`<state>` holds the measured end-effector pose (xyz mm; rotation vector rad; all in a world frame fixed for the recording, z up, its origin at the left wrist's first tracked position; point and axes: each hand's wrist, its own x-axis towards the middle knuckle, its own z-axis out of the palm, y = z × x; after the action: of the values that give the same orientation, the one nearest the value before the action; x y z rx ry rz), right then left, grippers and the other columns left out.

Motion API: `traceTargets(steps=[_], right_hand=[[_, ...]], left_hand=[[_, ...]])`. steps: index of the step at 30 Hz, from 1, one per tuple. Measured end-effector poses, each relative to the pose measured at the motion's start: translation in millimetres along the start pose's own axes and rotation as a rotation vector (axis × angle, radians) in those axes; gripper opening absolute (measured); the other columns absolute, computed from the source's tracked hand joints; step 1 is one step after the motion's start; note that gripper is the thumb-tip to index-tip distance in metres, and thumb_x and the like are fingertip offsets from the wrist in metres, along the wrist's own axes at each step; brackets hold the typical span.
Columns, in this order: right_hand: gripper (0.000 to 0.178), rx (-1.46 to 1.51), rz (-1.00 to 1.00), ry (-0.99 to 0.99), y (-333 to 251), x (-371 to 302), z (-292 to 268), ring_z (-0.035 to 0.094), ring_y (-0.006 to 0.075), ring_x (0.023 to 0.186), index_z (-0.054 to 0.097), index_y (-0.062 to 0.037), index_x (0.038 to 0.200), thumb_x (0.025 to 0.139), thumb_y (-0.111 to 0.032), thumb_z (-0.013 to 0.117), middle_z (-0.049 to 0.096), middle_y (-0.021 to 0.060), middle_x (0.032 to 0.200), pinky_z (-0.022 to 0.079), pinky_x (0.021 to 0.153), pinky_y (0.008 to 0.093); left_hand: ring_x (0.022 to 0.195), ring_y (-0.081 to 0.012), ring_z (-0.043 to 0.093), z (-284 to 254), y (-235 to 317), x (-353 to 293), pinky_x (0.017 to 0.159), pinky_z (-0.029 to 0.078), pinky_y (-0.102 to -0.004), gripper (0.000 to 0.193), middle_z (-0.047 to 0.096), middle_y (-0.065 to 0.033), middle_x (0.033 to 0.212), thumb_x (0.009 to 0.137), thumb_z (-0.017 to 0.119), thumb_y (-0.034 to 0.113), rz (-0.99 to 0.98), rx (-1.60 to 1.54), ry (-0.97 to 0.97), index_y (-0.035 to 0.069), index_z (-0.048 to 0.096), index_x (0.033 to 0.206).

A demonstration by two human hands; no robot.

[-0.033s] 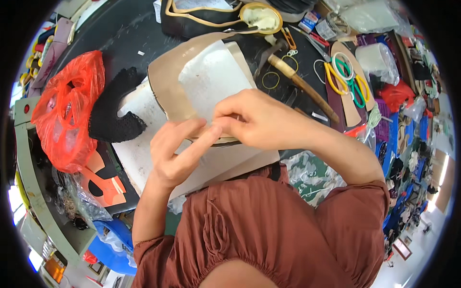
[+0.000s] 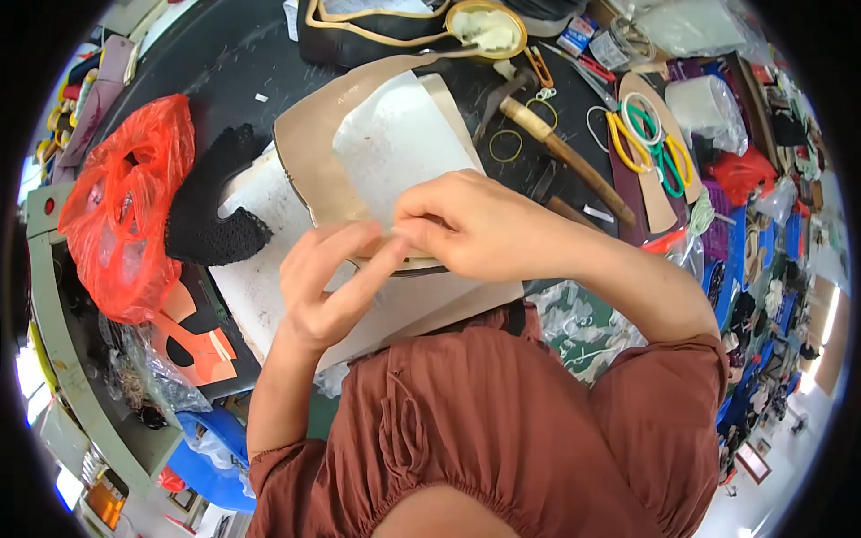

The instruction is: Assembling, hammering, and fitting mesh components onto high-heeled shoe parts at a factory workbench.

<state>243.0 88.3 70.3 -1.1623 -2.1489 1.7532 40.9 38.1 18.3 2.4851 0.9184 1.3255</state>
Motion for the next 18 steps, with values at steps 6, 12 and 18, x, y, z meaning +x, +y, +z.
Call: traceTargets(steps=[6,12,18], right_hand=[[0.026,0.093,-0.038,-0.159,18.2,15.5,13.1,0.040,0.0110,0.060,0.049,0.0001,0.080,0.096,-0.021,0.045,0.044,0.0048,0.063,0.037,0.056,0.0283],[0.021,0.317,-0.073,-0.263,36.6,19.9,7.6,0.042,0.0065,0.065,0.054,-0.0018,0.081,0.093,-0.018,0.050,0.049,0.0010,0.067,0.038,0.057,0.0252],[0.014,-0.480,-0.530,0.568,-0.3,-6.3,-7.1,0.055,0.0211,0.067,0.065,-0.0069,0.088,0.075,-0.008,0.064,0.059,0.0061,0.079,0.045,0.056,0.0300]], left_hand=[[0.087,-0.0219,0.062,-3.7,-4.3,-13.0,0.065,0.050,-0.0302,0.020,0.064,-0.0053,0.091,0.061,0.063,0.006,0.269,0.180,0.030,0.005,0.069,0.080],[0.081,-0.0238,0.063,0.1,-0.7,-8.2,0.060,0.050,-0.0299,0.023,0.064,-0.0111,0.091,0.062,0.063,0.005,0.287,-0.020,-0.003,0.000,0.067,0.084],[0.068,-0.0255,0.064,13.0,-4.7,8.4,0.048,0.047,-0.0266,0.008,0.059,-0.0103,0.079,0.061,0.061,-0.001,0.168,-0.073,0.081,0.003,0.054,0.064]])
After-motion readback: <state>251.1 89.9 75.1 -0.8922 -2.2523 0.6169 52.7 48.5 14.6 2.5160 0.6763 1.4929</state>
